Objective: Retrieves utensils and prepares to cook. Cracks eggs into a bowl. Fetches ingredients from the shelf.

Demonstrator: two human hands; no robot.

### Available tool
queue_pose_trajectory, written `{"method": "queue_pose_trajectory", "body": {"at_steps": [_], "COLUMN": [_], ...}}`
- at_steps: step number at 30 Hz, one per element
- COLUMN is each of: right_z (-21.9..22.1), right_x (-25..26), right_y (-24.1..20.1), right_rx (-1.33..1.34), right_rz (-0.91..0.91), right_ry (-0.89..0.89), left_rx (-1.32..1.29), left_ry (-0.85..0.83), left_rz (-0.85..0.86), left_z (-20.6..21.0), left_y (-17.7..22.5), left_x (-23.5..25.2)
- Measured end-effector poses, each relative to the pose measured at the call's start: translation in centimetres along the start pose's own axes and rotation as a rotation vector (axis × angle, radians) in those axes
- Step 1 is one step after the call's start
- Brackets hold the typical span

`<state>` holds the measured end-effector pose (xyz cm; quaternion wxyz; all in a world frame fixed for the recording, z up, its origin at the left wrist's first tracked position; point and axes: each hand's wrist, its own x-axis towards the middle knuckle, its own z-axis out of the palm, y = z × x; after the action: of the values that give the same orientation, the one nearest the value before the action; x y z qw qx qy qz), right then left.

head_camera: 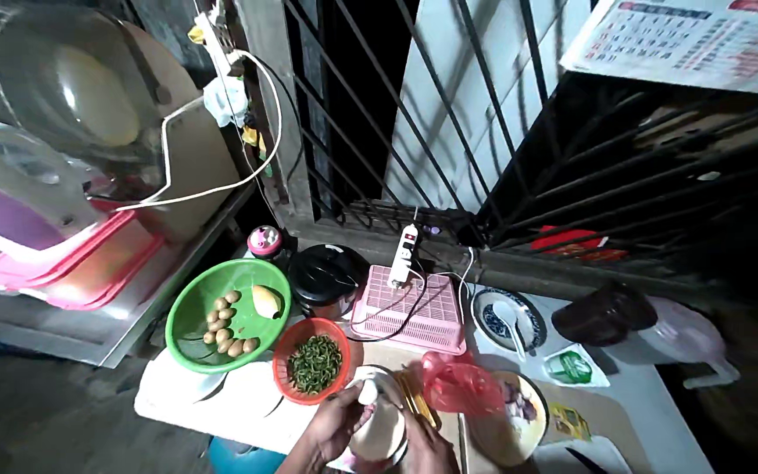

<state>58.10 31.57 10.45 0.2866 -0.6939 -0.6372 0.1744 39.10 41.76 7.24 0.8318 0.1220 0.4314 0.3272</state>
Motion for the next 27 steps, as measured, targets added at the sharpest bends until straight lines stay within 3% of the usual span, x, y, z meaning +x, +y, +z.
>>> {"method": "queue_pose_trajectory", "body": {"at_steps": [1, 3, 7, 11, 15, 17, 21, 27], "right_z": [0.2, 0.9, 0.8, 1.7, 2.9, 2.9, 3.1, 3.2], "right_x": [-0.1, -0.5, -0.7, -0.9, -1.4, -1.1, 1.0, 5.3], "right_y": [-0.3, -0.5, -1.8, -1.5, -1.0, -0.9, -0.6, 0.8], "right_rx": [-0.029, -0.040, 0.012, 0.077, 0.003, 0.041, 0.278, 0.527], "right_rz": [0.080, 0.137, 0.121, -0.014, 0.083, 0.111, 0.204, 0.302], "right_ry": [-0.133, -0.189, -0.037, 0.159, -0.068, -0.083, -0.015, -0.310], "left_rx": [-0.002, 0.005, 0.002, -0.036, -0.090, -0.080, 0.041, 0.213], "left_ry": [0.001, 0.021, 0.023, 0.019, 0.012, 0.012, -0.029, -0.037], "left_rz": [-0.018, -0.058, -0.135, -0.182, -0.210, -0.216, -0.243, -0.191], "left_z": [-0.1, -0.4, -1.4, -1.1, -0.6, -0.6, -1.2, -0.8], "left_y": [0.0, 0.0, 0.0, 0.0, -0.2, -0.3, -0.2, 0.8], "left_x": [0.0, 0.2, 0.3, 0.0, -0.1, 0.1, 0.4, 0.5]}}
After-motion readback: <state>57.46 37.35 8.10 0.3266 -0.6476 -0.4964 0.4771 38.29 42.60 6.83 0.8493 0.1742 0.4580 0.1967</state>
